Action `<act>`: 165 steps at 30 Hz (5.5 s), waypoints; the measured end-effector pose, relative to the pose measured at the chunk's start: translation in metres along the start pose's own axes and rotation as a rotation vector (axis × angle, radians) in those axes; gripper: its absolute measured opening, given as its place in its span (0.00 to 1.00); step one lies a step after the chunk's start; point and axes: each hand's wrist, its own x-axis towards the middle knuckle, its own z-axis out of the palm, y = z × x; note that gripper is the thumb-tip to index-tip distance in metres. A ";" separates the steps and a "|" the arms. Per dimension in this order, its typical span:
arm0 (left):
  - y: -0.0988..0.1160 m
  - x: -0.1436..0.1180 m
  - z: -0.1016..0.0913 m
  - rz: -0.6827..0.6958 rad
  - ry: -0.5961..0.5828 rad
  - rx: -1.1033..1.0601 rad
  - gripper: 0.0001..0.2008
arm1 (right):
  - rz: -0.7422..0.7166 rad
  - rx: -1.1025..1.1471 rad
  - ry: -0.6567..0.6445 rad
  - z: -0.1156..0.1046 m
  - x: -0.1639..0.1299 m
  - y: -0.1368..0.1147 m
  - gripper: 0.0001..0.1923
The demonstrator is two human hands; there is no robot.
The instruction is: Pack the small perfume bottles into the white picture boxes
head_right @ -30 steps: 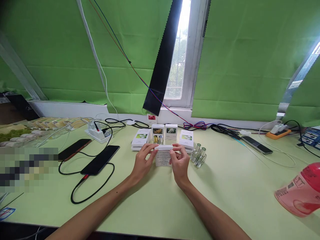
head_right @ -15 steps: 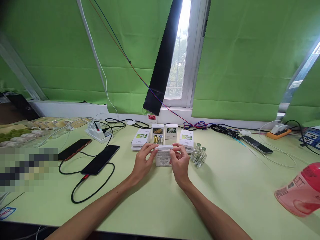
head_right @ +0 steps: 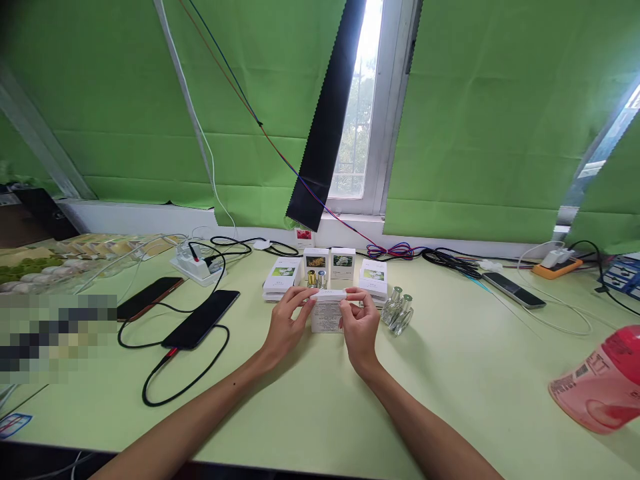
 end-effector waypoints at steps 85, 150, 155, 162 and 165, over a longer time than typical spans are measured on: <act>0.005 0.006 -0.001 -0.328 0.006 -0.298 0.19 | -0.006 -0.192 -0.236 -0.003 0.001 0.002 0.27; 0.008 0.005 -0.003 -0.386 -0.045 -0.303 0.21 | 0.068 -0.176 -0.219 -0.002 0.003 -0.001 0.26; 0.008 0.005 -0.004 -0.391 -0.048 -0.303 0.22 | 0.070 -0.174 -0.220 -0.002 0.002 -0.001 0.25; 0.007 0.005 -0.003 -0.391 -0.053 -0.321 0.21 | 0.074 -0.182 -0.222 -0.002 0.003 -0.002 0.25; 0.007 0.004 -0.002 -0.392 -0.056 -0.315 0.21 | 0.074 -0.178 -0.219 -0.001 0.003 -0.002 0.25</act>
